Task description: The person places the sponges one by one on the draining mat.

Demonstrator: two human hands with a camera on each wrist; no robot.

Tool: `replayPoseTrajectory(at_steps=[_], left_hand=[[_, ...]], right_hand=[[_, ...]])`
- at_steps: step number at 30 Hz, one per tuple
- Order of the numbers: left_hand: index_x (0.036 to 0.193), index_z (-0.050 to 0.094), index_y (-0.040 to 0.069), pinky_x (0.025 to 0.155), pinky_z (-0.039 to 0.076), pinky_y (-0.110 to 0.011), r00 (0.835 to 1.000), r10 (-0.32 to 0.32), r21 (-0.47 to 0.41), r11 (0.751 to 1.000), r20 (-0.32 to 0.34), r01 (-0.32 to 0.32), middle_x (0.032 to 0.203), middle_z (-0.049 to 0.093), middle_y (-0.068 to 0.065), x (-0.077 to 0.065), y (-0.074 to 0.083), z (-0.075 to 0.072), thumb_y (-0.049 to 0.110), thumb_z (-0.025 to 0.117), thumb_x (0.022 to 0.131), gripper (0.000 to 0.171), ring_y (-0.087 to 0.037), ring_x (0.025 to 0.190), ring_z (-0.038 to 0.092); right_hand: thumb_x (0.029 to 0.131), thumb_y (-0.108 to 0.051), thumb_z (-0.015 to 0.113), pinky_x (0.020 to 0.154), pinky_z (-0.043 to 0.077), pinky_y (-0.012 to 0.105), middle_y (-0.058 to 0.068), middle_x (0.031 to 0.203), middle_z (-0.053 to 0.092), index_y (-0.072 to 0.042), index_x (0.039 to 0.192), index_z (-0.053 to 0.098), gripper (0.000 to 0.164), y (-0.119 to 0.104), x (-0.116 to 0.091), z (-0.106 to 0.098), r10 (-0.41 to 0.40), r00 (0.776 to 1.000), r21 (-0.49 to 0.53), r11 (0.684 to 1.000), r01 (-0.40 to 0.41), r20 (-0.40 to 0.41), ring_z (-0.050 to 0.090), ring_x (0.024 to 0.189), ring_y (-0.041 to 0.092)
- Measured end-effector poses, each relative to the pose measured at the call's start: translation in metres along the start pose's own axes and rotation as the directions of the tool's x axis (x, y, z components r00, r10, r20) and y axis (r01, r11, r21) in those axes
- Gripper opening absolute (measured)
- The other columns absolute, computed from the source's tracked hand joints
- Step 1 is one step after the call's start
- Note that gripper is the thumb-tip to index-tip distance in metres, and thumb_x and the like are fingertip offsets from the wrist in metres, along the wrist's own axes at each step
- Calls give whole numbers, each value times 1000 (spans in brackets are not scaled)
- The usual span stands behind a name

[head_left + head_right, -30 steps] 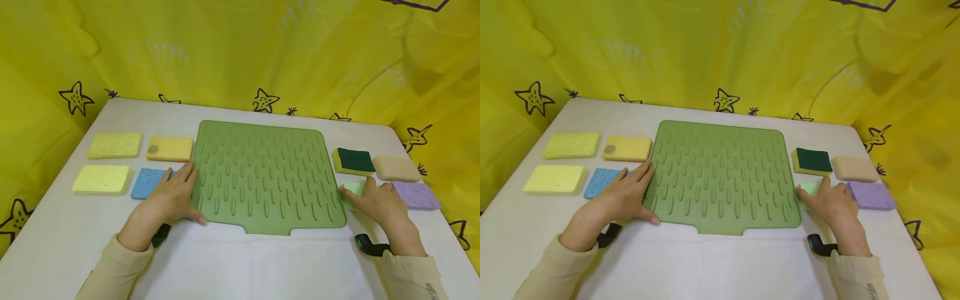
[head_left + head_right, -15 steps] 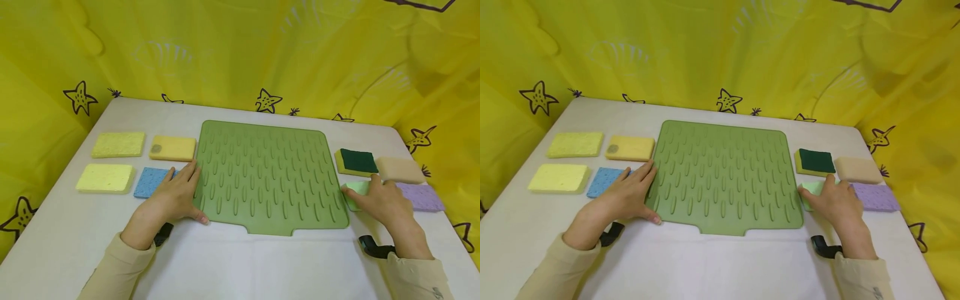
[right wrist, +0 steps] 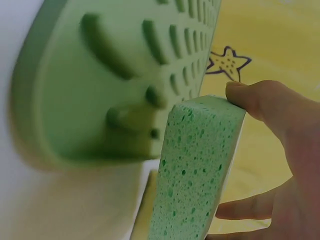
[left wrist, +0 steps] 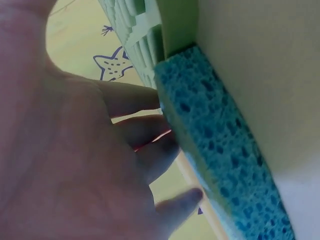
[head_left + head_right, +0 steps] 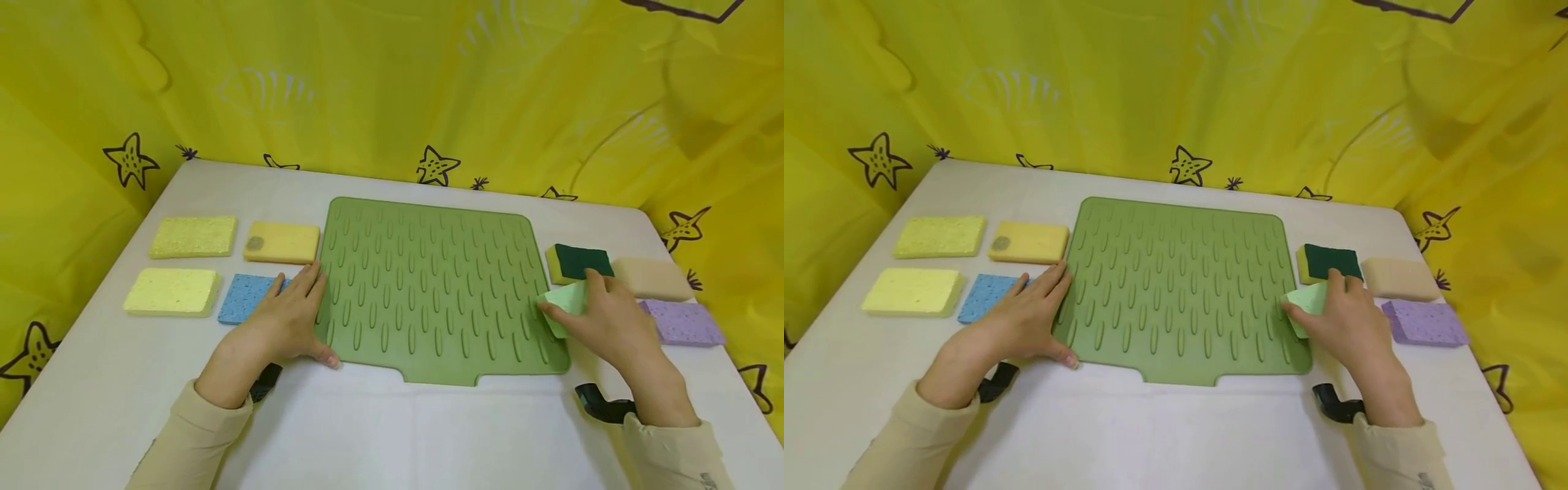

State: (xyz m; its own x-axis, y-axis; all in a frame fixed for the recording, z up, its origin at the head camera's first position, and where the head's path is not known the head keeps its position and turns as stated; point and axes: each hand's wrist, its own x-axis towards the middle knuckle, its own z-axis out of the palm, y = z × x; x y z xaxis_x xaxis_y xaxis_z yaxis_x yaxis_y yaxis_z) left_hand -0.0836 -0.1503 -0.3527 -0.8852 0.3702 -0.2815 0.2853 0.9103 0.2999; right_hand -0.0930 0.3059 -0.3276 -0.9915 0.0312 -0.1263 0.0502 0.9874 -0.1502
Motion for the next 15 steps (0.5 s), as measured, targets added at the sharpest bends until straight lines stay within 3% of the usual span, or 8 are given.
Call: replayPoseTrajectory(at_steps=[5, 15], left_hand=[[155, 18, -6, 119, 1, -68, 1000, 4, 15, 1000, 11, -5, 166, 7, -21, -2, -2, -2, 67, 84, 54, 142, -38, 154, 9], [155, 19, -6, 119, 7, -68, 1000, 16, 49, 999, -10, -16, 166, 13, -19, -2, -2, -3, 65, 84, 55, 138, -38, 152, 18]], right_hand=[[86, -69, 58, 71, 46, 71, 47, 138, 33, 12, 151, 20, 110, -12, -2, 1, -30, 999, 23, 999, 31, -20, 44, 113, 62], [84, -69, 61, 74, 48, 70, 41, 145, 32, 6, 154, 20, 111, -38, -5, -1, -108, 993, 48, 993, 111, -54, 43, 121, 57]])
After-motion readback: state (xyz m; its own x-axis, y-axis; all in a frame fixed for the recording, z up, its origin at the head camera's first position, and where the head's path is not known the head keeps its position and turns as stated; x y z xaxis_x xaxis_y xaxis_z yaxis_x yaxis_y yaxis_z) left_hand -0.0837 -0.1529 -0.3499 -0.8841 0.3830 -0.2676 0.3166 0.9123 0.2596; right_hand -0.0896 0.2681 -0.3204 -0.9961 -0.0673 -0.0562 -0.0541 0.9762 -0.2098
